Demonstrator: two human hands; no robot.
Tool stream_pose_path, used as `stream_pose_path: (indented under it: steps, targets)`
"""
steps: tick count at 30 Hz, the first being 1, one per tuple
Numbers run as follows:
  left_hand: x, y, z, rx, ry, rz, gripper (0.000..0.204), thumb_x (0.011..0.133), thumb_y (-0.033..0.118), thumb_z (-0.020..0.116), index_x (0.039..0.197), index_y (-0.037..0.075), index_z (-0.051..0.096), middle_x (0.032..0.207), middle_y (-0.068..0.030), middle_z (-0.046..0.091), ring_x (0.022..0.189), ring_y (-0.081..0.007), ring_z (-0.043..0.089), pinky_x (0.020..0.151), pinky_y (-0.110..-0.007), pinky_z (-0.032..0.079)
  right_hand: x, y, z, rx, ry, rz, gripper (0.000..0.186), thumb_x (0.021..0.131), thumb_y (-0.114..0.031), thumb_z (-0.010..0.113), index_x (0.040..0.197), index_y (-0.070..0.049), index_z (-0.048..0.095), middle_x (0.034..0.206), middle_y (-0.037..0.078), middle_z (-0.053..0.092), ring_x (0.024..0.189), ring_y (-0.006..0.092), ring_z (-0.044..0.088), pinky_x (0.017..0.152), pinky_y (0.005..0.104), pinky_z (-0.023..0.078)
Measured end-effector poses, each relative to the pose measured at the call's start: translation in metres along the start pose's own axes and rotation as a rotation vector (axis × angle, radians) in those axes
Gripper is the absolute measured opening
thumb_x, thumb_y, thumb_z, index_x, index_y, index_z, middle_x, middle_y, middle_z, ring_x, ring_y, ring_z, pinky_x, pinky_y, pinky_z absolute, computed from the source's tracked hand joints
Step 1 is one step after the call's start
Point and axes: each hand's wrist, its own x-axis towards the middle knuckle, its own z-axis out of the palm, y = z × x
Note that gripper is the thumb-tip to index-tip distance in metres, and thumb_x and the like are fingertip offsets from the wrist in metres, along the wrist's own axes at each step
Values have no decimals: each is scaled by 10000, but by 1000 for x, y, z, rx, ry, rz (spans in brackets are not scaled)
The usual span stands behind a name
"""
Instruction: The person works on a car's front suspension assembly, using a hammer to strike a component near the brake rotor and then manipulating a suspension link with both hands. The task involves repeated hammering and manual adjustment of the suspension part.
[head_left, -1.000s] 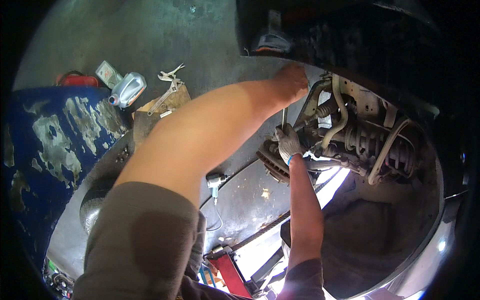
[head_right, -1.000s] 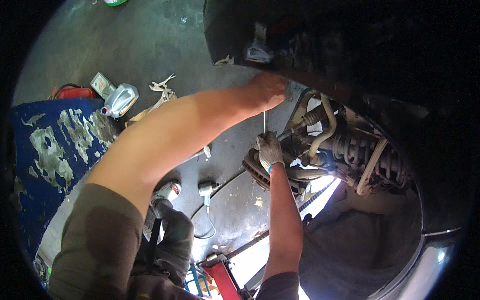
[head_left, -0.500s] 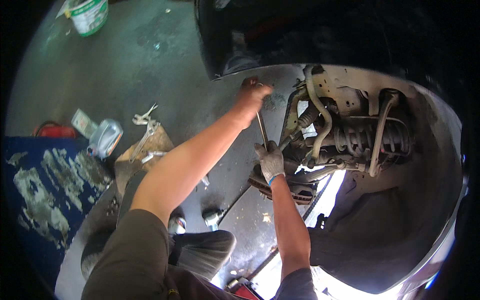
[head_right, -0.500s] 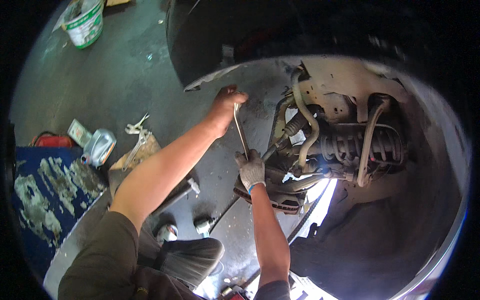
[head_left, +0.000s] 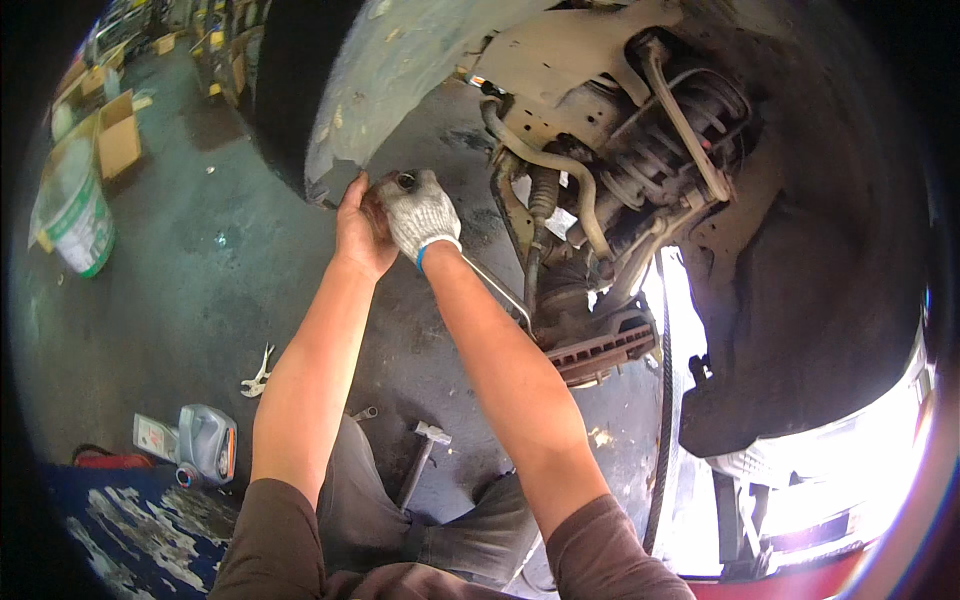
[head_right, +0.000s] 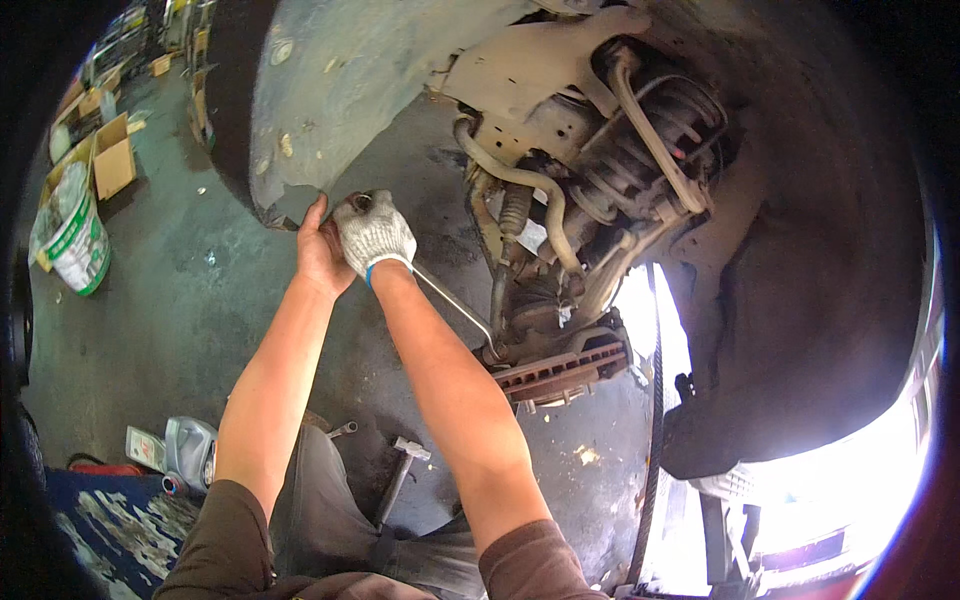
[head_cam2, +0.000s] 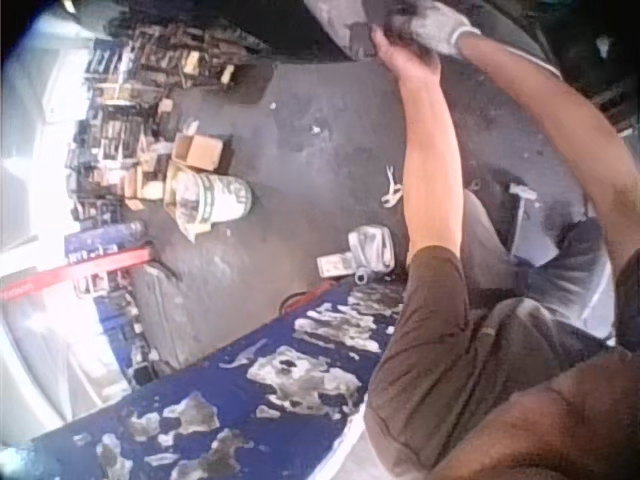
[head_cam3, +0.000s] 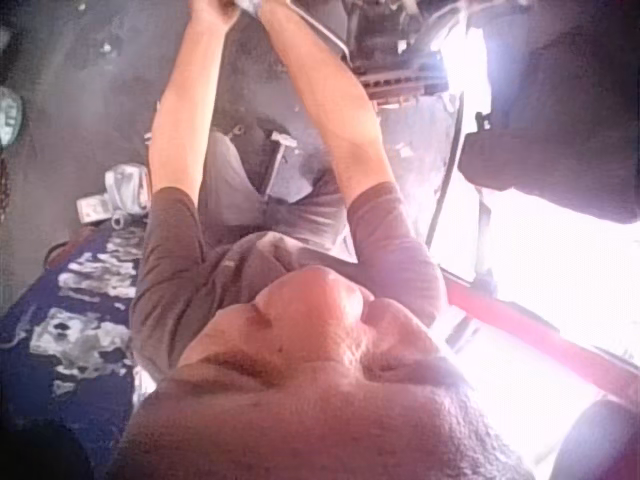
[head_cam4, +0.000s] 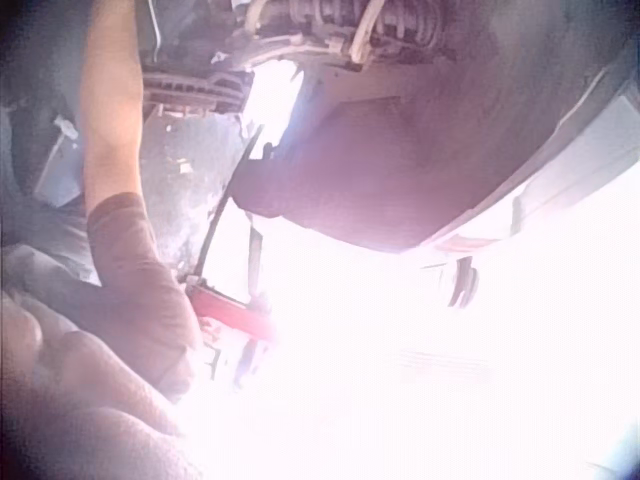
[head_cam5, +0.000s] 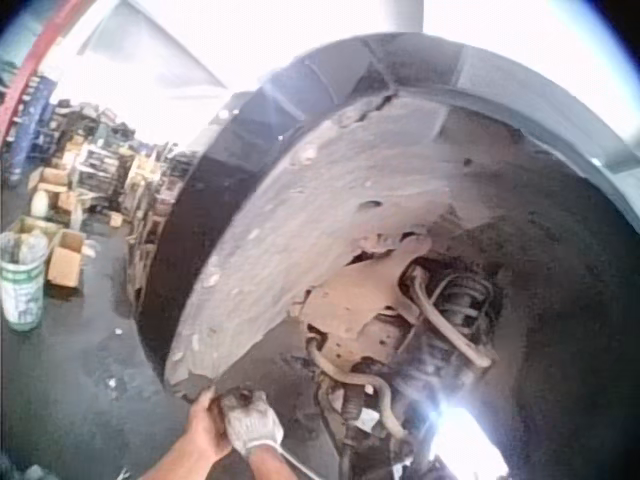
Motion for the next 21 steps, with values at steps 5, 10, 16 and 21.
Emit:
stream_pose_path:
  steps: [5,10,16,21]
  targets:
    - [54,-26,-15,75,-252,-79,706,970,666,436,1094,16,681,1080,-200,705,1061,-410,640,962,-555,500,-1,-6,-2,-141,80,29,772,1001,-660,362,1399,-46,607,1411,230,610,1280,381,610,1073,467,487]
    - [90,-23,-48,1,-499,-183,719,992,673,392,1200,38,657,1194,-180,699,1101,-383,653,984,-535,507,-7,-17,-4,-170,71,79,714,1005,-623,384,1338,-56,660,1348,213,658,1239,371,641,1042,459,510]
    - [78,-19,-50,-10,-337,-187,671,1025,612,362,1326,71,621,1307,-129,690,1150,-308,660,1023,-477,501,-9,-12,-3,-125,108,53,630,982,-552,437,1257,-50,701,1232,220,712,1169,367,679,1002,453,532]
    - [94,-41,-47,-149,-399,-236,560,933,674,506,1095,154,636,1070,-56,669,1003,-216,640,913,-409,489,-15,-18,-7,-121,100,69,631,978,-537,434,1256,-34,694,1223,232,714,1169,368,685,1005,450,533]
